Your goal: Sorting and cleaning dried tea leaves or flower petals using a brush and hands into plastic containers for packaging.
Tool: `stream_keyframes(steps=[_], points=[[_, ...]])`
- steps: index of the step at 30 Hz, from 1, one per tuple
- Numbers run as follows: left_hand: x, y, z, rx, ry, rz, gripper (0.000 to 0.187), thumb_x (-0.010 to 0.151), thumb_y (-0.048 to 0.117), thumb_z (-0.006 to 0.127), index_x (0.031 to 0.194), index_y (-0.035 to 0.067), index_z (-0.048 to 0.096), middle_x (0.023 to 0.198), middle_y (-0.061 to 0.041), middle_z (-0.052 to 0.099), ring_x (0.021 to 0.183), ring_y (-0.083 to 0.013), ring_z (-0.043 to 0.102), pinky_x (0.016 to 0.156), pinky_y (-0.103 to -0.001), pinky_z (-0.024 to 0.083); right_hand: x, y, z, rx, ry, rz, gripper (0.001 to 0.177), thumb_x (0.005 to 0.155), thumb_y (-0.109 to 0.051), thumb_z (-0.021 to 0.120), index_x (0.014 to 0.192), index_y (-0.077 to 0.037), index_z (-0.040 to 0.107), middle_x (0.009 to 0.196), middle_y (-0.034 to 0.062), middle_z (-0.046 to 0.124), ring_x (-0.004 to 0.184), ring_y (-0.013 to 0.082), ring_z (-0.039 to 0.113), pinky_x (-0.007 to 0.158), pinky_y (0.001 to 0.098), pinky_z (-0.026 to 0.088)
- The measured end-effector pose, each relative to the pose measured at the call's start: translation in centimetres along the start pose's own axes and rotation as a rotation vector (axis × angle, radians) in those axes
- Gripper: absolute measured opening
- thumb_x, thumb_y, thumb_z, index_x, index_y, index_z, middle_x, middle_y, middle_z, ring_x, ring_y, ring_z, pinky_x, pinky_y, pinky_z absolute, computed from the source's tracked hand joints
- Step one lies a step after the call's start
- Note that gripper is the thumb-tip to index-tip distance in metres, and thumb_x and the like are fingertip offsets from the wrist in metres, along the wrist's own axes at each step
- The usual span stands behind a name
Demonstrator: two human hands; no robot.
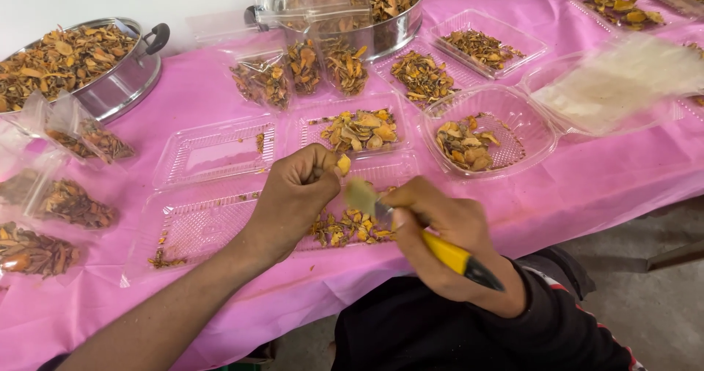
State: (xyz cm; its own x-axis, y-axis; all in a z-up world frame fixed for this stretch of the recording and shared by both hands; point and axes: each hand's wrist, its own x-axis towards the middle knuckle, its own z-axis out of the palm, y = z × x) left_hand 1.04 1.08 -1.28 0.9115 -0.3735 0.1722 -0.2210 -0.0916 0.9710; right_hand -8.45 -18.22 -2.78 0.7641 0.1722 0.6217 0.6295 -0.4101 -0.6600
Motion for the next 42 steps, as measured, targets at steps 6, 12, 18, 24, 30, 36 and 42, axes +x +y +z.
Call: stream_keyframes(steps=[6, 12, 18, 24, 30, 36, 42], points=[[0.0, -0.3, 0.0, -0.021, -0.064, 0.029, 0.023, 0.099, 0.004, 0.06, 0.078, 0.012, 0.055, 0.054, 0.002, 0.05, 0.046, -0.0045, 0.037, 0.043, -0.023, 0.032, -0.9, 0.9, 1.1, -0.2, 0.193, 0.116, 0.023, 0.1, -0.029, 0.051, 0.115, -0.017, 0.064, 0.085, -0.0034, 0.069, 0.063, 0.0111, 0.068, 0.059, 0.0292, 0.052], [-0.1, -0.2, -0.1, 0.061, -0.036, -0.001, 0.03, 0.098, 0.0, 0.057, 0.072, 0.014, 0.05, 0.056, 0.006, 0.04, 0.05, -0.0053, 0.029, 0.046, -0.025, 0.024, -0.5, 0.2, 0.8, -0.014, 0.319, -0.101, 0.016, 0.103, -0.012, 0.05, 0.115, -0.004, 0.059, 0.068, 0.0024, 0.066, 0.053, 0.0071, 0.062, 0.053, 0.0196, 0.051], [-0.1, -0.3, -0.2, -0.141, -0.242, -0.041, 0.024, 0.091, -0.003, 0.054, 0.073, 0.012, 0.057, 0.064, 0.001, 0.051, 0.057, -0.009, 0.041, 0.056, -0.026, 0.034, 1.1, 2.7, 0.9, -0.153, 0.204, -0.296, 0.027, 0.101, -0.002, 0.066, 0.128, -0.005, 0.066, 0.116, 0.0139, 0.062, 0.1, 0.0205, 0.069, 0.094, 0.0308, 0.056], [-0.3, -0.5, -0.7, -0.478, -0.429, -0.236, 0.012, 0.101, 0.009, 0.06, 0.089, 0.007, 0.063, 0.079, 0.002, 0.056, 0.065, -0.0029, 0.049, 0.061, -0.015, 0.039, 1.6, 1.5, 0.2, -0.037, 0.063, -0.257, 0.014, 0.101, -0.003, 0.061, 0.113, -0.003, 0.069, 0.103, 0.0102, 0.063, 0.083, 0.0168, 0.063, 0.079, 0.0254, 0.052], [-0.8, 0.1, 0.0, 0.072, -0.371, 0.114, 0.014, 0.106, 0.022, 0.054, 0.103, 0.009, 0.06, 0.08, 0.005, 0.05, 0.062, -0.0039, 0.039, 0.053, -0.021, 0.031, 2.4, 1.0, 0.2, 0.193, 0.199, -0.157, 0.007, 0.098, -0.003, 0.066, 0.105, -0.003, 0.069, 0.085, 0.0078, 0.072, 0.072, 0.0138, 0.071, 0.074, 0.0244, 0.058], [-0.7, -1.0, 0.3, -0.031, -0.294, 0.194, 0.006, 0.099, 0.002, 0.059, 0.093, 0.001, 0.062, 0.055, 0.0, 0.05, 0.048, -0.0034, 0.043, 0.046, -0.015, 0.036, 2.6, 1.0, -0.1, 0.31, 0.211, -0.117, 0.007, 0.093, -0.001, 0.069, 0.097, 0.0, 0.074, 0.068, 0.0088, 0.063, 0.056, 0.0116, 0.056, 0.055, 0.0273, 0.051], [-0.7, 0.0, 0.2, 0.049, -0.182, 0.067, 0.025, 0.106, 0.014, 0.057, 0.082, 0.014, 0.05, 0.06, 0.006, 0.04, 0.051, -0.0051, 0.031, 0.045, -0.023, 0.027, -0.3, -0.1, -1.4, 0.234, 0.339, -0.041, 0.037, 0.102, -0.02, 0.053, 0.132, 0.001, 0.052, 0.134, 0.0116, 0.056, 0.07, 0.0135, 0.059, 0.07, 0.0241, 0.052]])
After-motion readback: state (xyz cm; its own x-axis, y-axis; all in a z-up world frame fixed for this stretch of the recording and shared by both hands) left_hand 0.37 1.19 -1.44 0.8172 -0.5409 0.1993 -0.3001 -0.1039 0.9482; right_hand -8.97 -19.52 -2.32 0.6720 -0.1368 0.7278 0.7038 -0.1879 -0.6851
